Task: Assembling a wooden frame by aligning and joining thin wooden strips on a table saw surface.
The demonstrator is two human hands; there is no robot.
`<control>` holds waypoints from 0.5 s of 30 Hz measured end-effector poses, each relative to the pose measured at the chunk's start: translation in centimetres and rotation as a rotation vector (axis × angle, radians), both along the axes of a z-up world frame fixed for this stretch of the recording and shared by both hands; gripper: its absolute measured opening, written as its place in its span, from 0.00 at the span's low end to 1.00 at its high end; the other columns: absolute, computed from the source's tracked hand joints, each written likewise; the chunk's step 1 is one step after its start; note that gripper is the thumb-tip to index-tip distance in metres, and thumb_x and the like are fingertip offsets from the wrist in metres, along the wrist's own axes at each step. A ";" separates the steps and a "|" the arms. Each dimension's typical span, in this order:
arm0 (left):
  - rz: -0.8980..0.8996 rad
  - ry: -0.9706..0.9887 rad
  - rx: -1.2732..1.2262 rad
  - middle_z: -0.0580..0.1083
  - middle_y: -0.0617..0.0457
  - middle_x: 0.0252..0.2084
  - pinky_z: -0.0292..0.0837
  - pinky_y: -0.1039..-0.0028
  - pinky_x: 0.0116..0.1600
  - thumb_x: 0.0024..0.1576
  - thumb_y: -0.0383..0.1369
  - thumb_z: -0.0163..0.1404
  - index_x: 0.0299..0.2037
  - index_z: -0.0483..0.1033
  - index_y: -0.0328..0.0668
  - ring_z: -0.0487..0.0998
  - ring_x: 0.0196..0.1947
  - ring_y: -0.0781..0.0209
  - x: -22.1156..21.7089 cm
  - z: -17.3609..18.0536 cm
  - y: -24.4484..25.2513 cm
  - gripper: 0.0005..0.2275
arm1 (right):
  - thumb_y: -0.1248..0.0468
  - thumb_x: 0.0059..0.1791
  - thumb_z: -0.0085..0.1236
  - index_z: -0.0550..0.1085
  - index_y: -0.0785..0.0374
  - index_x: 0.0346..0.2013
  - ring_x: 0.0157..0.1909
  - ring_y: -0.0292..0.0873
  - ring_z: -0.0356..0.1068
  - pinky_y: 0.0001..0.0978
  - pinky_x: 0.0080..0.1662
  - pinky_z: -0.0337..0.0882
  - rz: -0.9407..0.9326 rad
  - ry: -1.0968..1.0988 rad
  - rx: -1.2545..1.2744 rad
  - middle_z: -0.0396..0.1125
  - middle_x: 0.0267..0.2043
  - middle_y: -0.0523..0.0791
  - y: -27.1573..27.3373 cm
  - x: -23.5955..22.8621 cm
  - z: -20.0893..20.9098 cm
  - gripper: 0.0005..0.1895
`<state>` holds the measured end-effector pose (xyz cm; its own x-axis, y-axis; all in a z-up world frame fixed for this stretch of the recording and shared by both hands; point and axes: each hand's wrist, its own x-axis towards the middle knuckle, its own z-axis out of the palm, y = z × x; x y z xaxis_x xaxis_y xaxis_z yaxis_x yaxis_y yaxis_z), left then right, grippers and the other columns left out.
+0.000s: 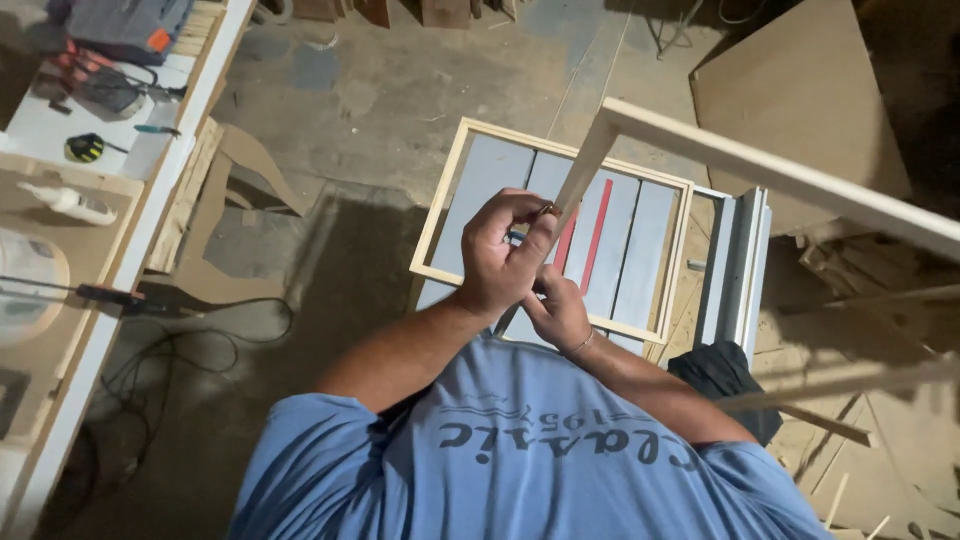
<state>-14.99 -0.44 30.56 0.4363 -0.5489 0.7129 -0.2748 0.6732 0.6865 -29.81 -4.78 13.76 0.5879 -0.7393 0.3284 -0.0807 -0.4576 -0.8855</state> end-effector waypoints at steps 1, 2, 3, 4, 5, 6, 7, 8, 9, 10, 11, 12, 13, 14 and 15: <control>-0.009 0.000 -0.004 0.77 0.48 0.34 0.77 0.71 0.38 0.61 0.27 0.53 0.38 0.77 0.39 0.80 0.32 0.56 0.2 0.2 0.2 0.01 | 0.67 0.50 0.64 0.73 0.65 0.36 0.26 0.53 0.74 0.44 0.30 0.72 -0.009 0.000 -0.004 0.71 0.24 0.53 0.2 0.4 0.0 0.08; -0.017 0.013 -0.003 0.77 0.49 0.34 0.77 0.72 0.38 0.61 0.26 0.52 0.38 0.76 0.39 0.79 0.32 0.58 0.6 0.4 0.5 0.01 | 0.67 0.50 0.64 0.73 0.64 0.35 0.26 0.51 0.74 0.42 0.30 0.73 -0.005 0.006 -0.007 0.72 0.23 0.51 0.4 0.8 0.1 0.06; -0.022 0.028 -0.005 0.77 0.50 0.34 0.76 0.73 0.38 0.62 0.26 0.52 0.38 0.76 0.39 0.79 0.32 0.59 1.0 0.7 0.6 0.02 | 0.68 0.50 0.63 0.74 0.62 0.34 0.26 0.50 0.75 0.40 0.30 0.73 0.001 0.013 -0.012 0.72 0.22 0.48 0.5 1.4 0.2 0.04; -0.028 0.029 -0.011 0.77 0.50 0.34 0.76 0.73 0.38 0.62 0.26 0.52 0.38 0.76 0.39 0.79 0.32 0.59 1.6 0.7 0.6 0.02 | 0.68 0.50 0.63 0.74 0.62 0.34 0.26 0.50 0.75 0.40 0.30 0.73 -0.004 0.014 -0.018 0.72 0.22 0.48 0.3 1.9 0.0 0.04; -0.011 0.012 -0.017 0.77 0.49 0.34 0.77 0.72 0.39 0.62 0.25 0.52 0.38 0.76 0.38 0.80 0.33 0.57 1.9 0.6 0.9 0.01 | 0.68 0.50 0.63 0.74 0.63 0.34 0.26 0.50 0.75 0.40 0.30 0.73 0.000 0.036 0.002 0.72 0.23 0.49 0.6 2.0 -0.2 0.04; 0.006 -0.005 -0.023 0.78 0.47 0.35 0.78 0.72 0.39 0.62 0.25 0.52 0.39 0.76 0.37 0.81 0.34 0.55 2.2 0.4 1.1 0.01 | 0.68 0.49 0.62 0.74 0.63 0.34 0.26 0.50 0.75 0.40 0.30 0.73 0.004 0.057 0.022 0.72 0.23 0.50 0.9 2.2 -0.5 0.04; -0.002 0.004 -0.013 0.78 0.47 0.35 0.78 0.72 0.39 0.62 0.25 0.52 0.39 0.76 0.37 0.81 0.34 0.55 2.6 0.3 1.4 0.01 | 0.68 0.49 0.62 0.74 0.63 0.34 0.26 0.50 0.75 0.40 0.30 0.73 -0.004 0.066 0.033 0.72 0.23 0.50 1.3 2.5 -0.2 0.04; -0.048 0.043 0.044 0.78 0.48 0.35 0.78 0.71 0.40 0.61 0.26 0.52 0.39 0.77 0.38 0.81 0.34 0.56 3.1 0.1 1.7 0.01 | 0.68 0.49 0.62 0.74 0.62 0.34 0.27 0.51 0.75 0.42 0.30 0.73 -0.007 0.091 -0.021 0.72 0.24 0.49 1.7 2.8 0.1 0.04; -0.091 0.076 0.092 0.77 0.49 0.35 0.78 0.70 0.40 0.60 0.26 0.53 0.39 0.77 0.38 0.81 0.34 0.56 3.8 0.1 1.7 0.02 | 0.67 0.49 0.62 0.73 0.61 0.34 0.29 0.53 0.75 0.43 0.31 0.73 -0.006 0.111 -0.083 0.72 0.24 0.49 1.5 3.4 0.4 0.04; -0.096 0.079 0.093 0.77 0.49 0.35 0.78 0.70 0.40 0.60 0.26 0.53 0.39 0.77 0.38 0.81 0.34 0.56 4.3 -0.2 1.7 0.02 | 0.67 0.49 0.62 0.73 0.61 0.34 0.29 0.53 0.75 0.43 0.31 0.73 -0.011 0.115 -0.082 0.72 0.24 0.49 1.5 3.9 0.4 0.04; -0.129 0.085 0.049 0.77 0.49 0.36 0.78 0.71 0.42 0.60 0.25 0.53 0.40 0.77 0.38 0.80 0.36 0.57 4.7 -0.6 1.9 0.02 | 0.68 0.48 0.63 0.73 0.62 0.33 0.30 0.56 0.75 0.45 0.32 0.73 -0.018 0.138 -0.130 0.72 0.25 0.50 1.7 4.2 0.3 0.05; -0.162 0.091 0.006 0.76 0.50 0.37 0.78 0.72 0.43 0.60 0.24 0.52 0.42 0.77 0.38 0.80 0.37 0.58 5.1 -0.9 2.0 0.03 | 0.69 0.46 0.64 0.73 0.63 0.32 0.31 0.60 0.74 0.46 0.33 0.74 -0.026 0.161 -0.179 0.71 0.25 0.52 1.9 4.5 0.2 0.06; -0.171 0.096 0.010 0.76 0.50 0.37 0.78 0.72 0.43 0.60 0.24 0.52 0.42 0.77 0.38 0.80 0.37 0.58 5.6 -1.1 2.2 0.03 | 0.69 0.46 0.64 0.73 0.63 0.32 0.31 0.60 0.74 0.46 0.33 0.74 -0.034 0.166 -0.175 0.71 0.25 0.52 1.8 4.7 -0.5 0.06; -0.179 0.104 0.004 0.76 0.50 0.37 0.78 0.71 0.44 0.60 0.24 0.52 0.42 0.77 0.38 0.80 0.38 0.58 6.0 -1.3 2.2 0.03 | 0.69 0.46 0.63 0.74 0.61 0.32 0.31 0.58 0.75 0.45 0.34 0.74 -0.029 0.183 -0.175 0.71 0.25 0.50 1.7 4.9 -1.3 0.05; -0.188 0.112 -0.002 0.76 0.50 0.38 0.78 0.71 0.44 0.61 0.24 0.51 0.42 0.77 0.38 0.79 0.38 0.57 6.5 -1.6 2.5 0.03 | 0.69 0.46 0.62 0.74 0.60 0.32 0.32 0.56 0.75 0.44 0.35 0.75 -0.024 0.199 -0.174 0.71 0.25 0.49 1.8 5.1 -2.0 0.04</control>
